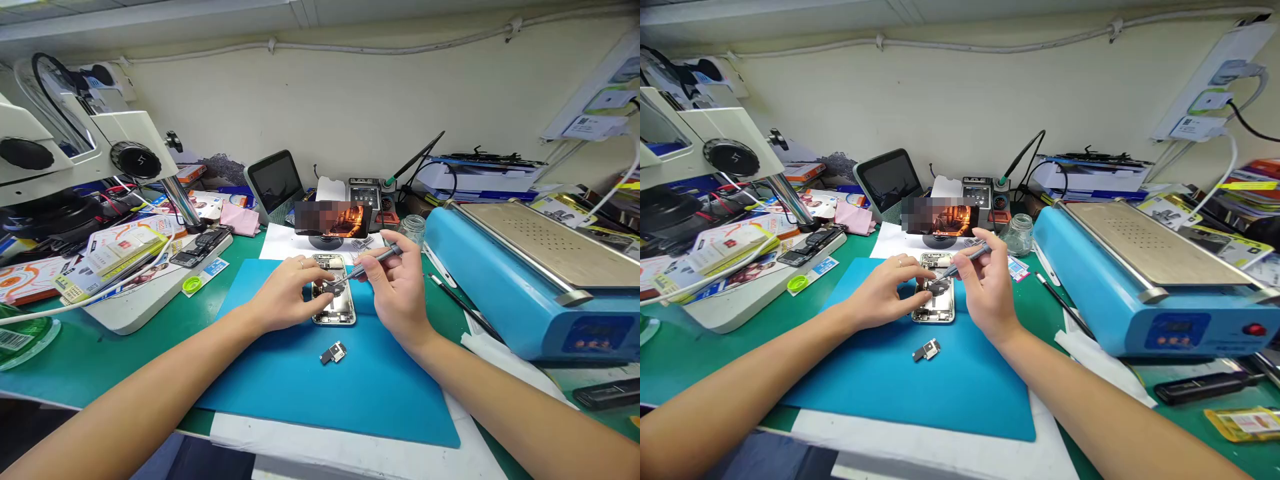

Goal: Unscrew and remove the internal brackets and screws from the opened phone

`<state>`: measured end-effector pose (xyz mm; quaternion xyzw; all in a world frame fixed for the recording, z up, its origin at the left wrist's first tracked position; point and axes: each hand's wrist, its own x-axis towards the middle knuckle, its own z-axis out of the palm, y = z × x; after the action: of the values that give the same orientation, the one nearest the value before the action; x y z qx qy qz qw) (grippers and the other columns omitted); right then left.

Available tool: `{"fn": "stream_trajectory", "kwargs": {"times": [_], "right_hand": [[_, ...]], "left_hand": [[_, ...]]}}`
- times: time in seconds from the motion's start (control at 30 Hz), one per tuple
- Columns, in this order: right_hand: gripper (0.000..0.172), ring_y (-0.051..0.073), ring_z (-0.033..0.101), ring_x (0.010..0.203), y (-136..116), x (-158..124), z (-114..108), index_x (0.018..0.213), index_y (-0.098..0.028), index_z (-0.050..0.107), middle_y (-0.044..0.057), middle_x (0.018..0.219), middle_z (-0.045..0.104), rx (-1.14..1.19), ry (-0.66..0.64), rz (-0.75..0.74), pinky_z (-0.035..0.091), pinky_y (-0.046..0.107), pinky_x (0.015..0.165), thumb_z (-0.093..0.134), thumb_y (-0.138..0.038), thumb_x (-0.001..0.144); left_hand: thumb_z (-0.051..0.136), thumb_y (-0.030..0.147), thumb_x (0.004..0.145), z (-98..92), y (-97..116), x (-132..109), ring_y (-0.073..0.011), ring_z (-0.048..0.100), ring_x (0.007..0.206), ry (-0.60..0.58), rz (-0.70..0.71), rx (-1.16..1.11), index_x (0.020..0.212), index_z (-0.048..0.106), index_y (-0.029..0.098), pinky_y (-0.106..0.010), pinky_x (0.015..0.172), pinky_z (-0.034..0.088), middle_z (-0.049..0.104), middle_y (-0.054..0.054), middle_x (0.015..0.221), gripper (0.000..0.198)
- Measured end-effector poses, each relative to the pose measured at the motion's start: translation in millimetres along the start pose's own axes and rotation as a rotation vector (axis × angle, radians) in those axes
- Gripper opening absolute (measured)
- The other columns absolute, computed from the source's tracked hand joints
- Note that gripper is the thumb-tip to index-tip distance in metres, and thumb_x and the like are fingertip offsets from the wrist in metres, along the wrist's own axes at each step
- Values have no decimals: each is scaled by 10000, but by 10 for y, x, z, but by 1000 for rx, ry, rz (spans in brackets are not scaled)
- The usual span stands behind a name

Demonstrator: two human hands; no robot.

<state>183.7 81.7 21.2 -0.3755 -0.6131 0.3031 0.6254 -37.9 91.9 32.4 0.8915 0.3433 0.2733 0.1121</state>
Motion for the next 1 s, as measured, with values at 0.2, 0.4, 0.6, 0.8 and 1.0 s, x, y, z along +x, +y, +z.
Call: {"fn": "stream_trajectory", "kwargs": {"times": [0.2,0.4,0.6,0.8,1.0], "right_hand": [[382,213,735,1011,8,-2,0,1362,-192,641,93,1275,711,-3,-16,20,658,405,846,697,-384,1036],[376,210,735,1004,-8,11,18,1357,-194,643,92,1270,711,-10,-30,28,660,396,833,699,-379,1035],[358,195,734,963,5,20,16,1343,-195,649,84,1235,719,-23,-31,33,657,376,810,692,-383,1040],[369,195,732,952,16,15,9,1347,-191,645,82,1223,720,-42,-16,44,657,378,803,697,-383,1037],[365,196,730,952,30,12,11,1346,-199,648,84,1225,722,-48,-12,44,658,380,802,691,-393,1039]], "left_hand": [[686,390,1060,27,21,12,-218,719,1022,-22,-48,-70,1186,708,181,-448,941,612,730,-63,1151,245],[687,374,1063,19,39,27,-192,725,950,-49,-95,-135,1127,714,174,-403,881,629,736,-52,1104,211],[688,370,1063,20,47,19,-197,727,966,-54,-111,-169,1113,717,174,-418,908,624,739,-52,1105,205],[686,374,1064,30,37,19,-192,725,953,-70,-119,-181,1103,717,175,-406,891,627,739,-50,1096,205],[676,389,1069,54,25,17,-172,714,879,-76,-151,-161,1090,714,176,-369,832,629,733,-39,1051,217]]}}
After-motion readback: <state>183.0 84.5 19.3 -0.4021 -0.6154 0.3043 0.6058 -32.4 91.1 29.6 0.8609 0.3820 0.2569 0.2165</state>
